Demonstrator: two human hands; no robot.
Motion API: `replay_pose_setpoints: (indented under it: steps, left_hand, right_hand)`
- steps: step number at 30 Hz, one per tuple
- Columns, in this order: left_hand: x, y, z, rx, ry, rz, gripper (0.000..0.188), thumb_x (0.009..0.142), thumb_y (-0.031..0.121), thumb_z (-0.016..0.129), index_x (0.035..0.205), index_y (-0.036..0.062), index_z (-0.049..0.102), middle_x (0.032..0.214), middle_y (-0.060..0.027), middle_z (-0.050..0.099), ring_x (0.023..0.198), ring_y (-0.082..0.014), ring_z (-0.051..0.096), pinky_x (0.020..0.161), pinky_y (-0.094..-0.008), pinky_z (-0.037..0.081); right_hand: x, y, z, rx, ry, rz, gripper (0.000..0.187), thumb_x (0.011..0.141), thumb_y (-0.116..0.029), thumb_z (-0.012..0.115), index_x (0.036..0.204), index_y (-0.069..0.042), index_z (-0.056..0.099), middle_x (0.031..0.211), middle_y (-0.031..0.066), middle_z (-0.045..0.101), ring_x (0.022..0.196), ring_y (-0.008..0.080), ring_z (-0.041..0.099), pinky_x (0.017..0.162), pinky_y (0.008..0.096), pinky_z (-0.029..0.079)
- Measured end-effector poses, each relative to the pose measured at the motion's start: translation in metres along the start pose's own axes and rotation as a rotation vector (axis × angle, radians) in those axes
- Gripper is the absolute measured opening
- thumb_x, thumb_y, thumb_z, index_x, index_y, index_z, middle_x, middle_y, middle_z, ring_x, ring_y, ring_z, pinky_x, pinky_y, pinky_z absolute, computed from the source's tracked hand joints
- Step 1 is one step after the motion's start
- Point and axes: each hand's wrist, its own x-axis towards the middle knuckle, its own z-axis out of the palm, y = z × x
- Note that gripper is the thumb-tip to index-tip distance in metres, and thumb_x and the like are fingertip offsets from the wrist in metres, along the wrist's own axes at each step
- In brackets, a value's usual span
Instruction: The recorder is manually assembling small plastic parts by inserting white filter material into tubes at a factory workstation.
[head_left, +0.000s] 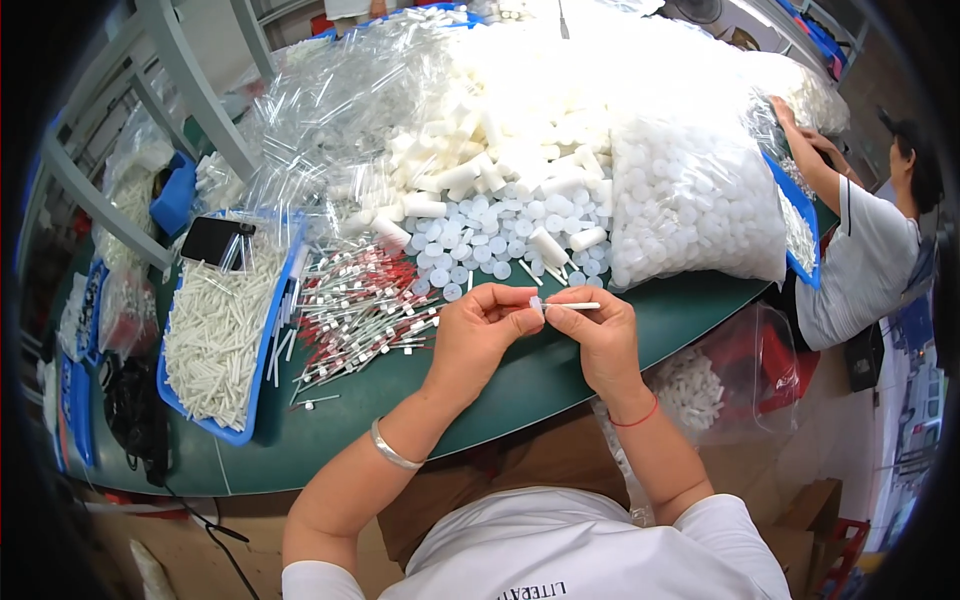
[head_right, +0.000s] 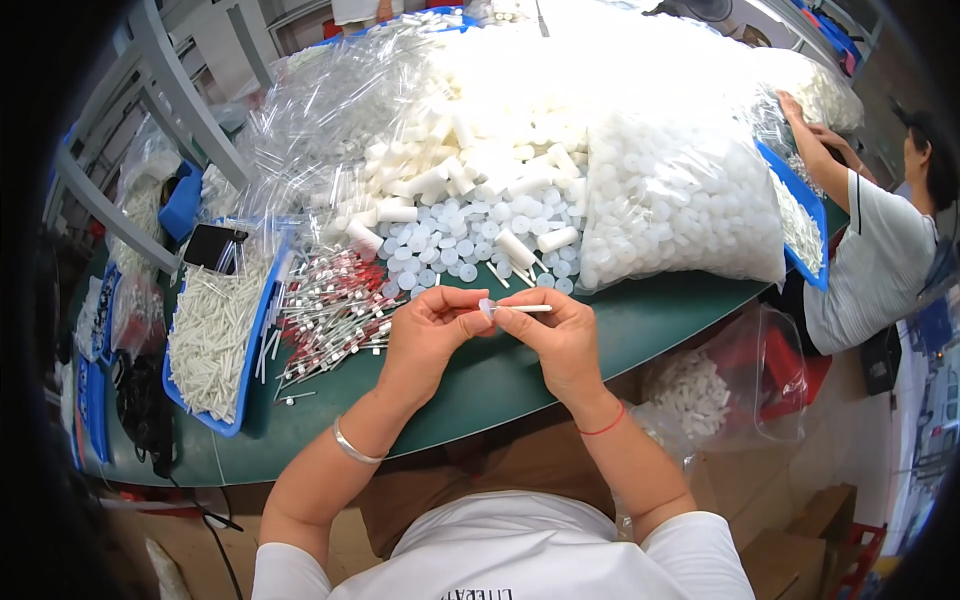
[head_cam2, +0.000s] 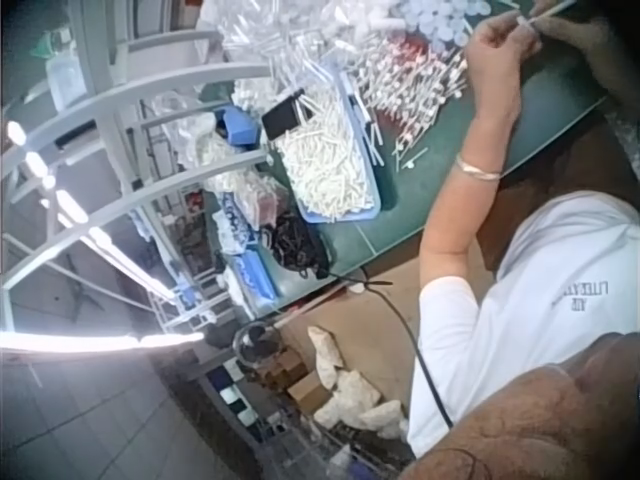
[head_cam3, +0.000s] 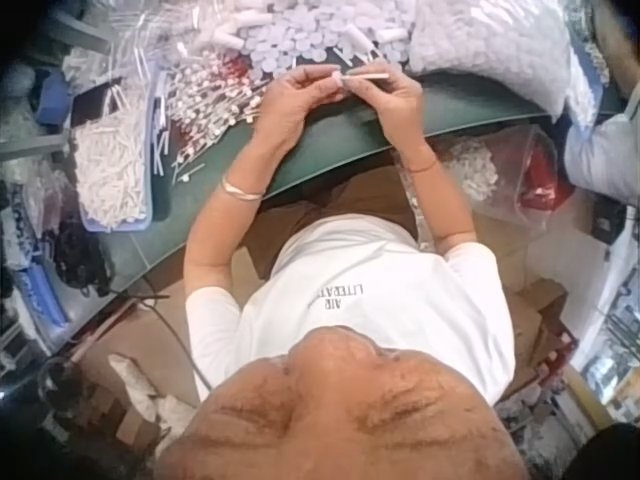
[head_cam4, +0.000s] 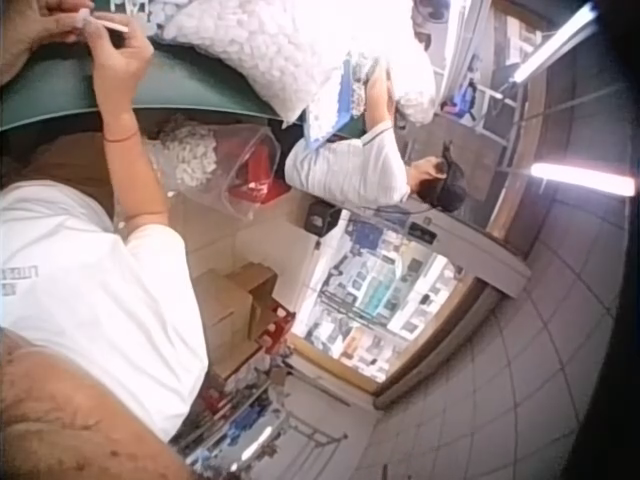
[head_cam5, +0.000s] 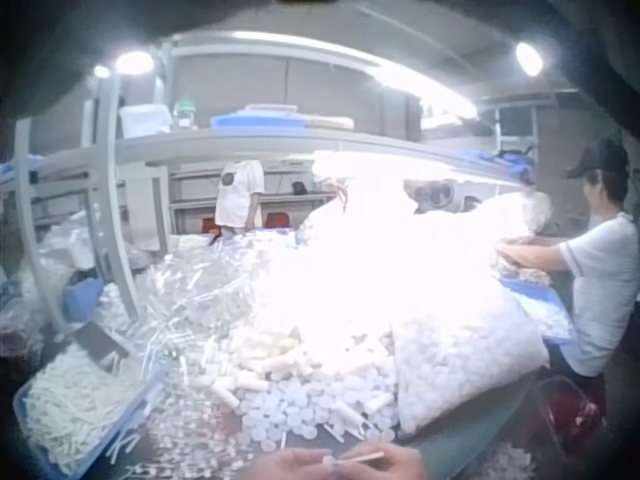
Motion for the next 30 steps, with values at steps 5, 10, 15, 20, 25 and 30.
replay_pose_setpoints:
  steps: [5, 10, 15, 20, 25, 30]
  left_hand:
    - [0.001, 0.005, 0.015, 0.274, 0.028, 0.22, 0.021, 0.082, 0.004, 0.074, 0.102, -0.0006, 0.067, 0.093, -0.0052, 0.069, 0.081, -0.0087, 0.064, 0.073, -0.0217, 0.052]
    - [0.006, 0.001, 0.019, 0.37, 0.024, 0.258, 0.023, 0.081, 0.006, 0.075, 0.102, -0.0002, 0.067, 0.093, -0.0056, 0.068, 0.081, -0.0086, 0.064, 0.072, -0.0223, 0.052]
    - [0.033, 0.022, 0.023, 0.45, -0.193, 0.278, 0.023, 0.085, 0.014, 0.073, 0.103, 0.0012, 0.067, 0.099, -0.007, 0.068, 0.087, -0.0142, 0.064, 0.076, -0.0271, 0.051]
    - [0.078, 0.027, 0.016, 1.414, -0.16, 0.921, 0.027, 0.08, 0.006, 0.065, 0.107, 0.002, 0.065, 0.111, -0.0133, 0.063, 0.102, -0.0287, 0.057, 0.088, -0.0391, 0.047]
    - [0.084, 0.012, 0.016, 1.72, -0.139, 0.848, 0.021, 0.08, 0.004, 0.061, 0.1, 0.0027, 0.064, 0.103, -0.0091, 0.062, 0.097, -0.0275, 0.058, 0.081, -0.0371, 0.049]
    - [0.052, 0.015, 0.006, 1.218, 0.034, 0.705, 0.018, 0.083, 0.007, 0.067, 0.1, 0.0015, 0.061, 0.091, -0.0094, 0.064, 0.075, -0.0228, 0.063, 0.065, -0.0328, 0.051]
  right_hand:
    - [0.003, -0.004, -0.014, 0.065, -0.012, 0.05, 0.011, 0.083, -0.003, 0.073, 0.091, 0.003, 0.07, 0.084, 0.0056, 0.069, 0.076, 0.0078, 0.062, 0.07, 0.0208, 0.048]
    - [0.003, -0.007, -0.021, 0.063, -0.021, 0.072, 0.01, 0.083, -0.002, 0.072, 0.091, 0.003, 0.07, 0.083, 0.0061, 0.069, 0.075, 0.0085, 0.062, 0.072, 0.0217, 0.049]
    - [0.008, -0.014, -0.027, 0.111, 0.045, -0.098, 0.01, 0.086, -0.003, 0.07, 0.094, 0.002, 0.068, 0.098, 0.0101, 0.07, 0.086, 0.0101, 0.063, 0.079, 0.0226, 0.049]
    - [0.013, -0.05, -0.033, 0.049, 0.173, -0.19, 0.007, 0.091, -0.003, 0.062, 0.092, 0.001, 0.058, 0.103, 0.0204, 0.067, 0.099, 0.0247, 0.067, 0.085, 0.0338, 0.054]
    - [0.006, -0.048, -0.039, 0.003, 0.161, -0.156, 0.006, 0.091, -0.003, 0.062, 0.094, 0.0, 0.058, 0.099, 0.0141, 0.067, 0.089, 0.0171, 0.066, 0.084, 0.0297, 0.053]
    - [0.004, -0.033, -0.038, -0.187, 0.112, -0.25, 0.006, 0.091, -0.002, 0.061, 0.096, -0.001, 0.058, 0.106, 0.0112, 0.066, 0.088, 0.009, 0.06, 0.08, 0.0229, 0.05]
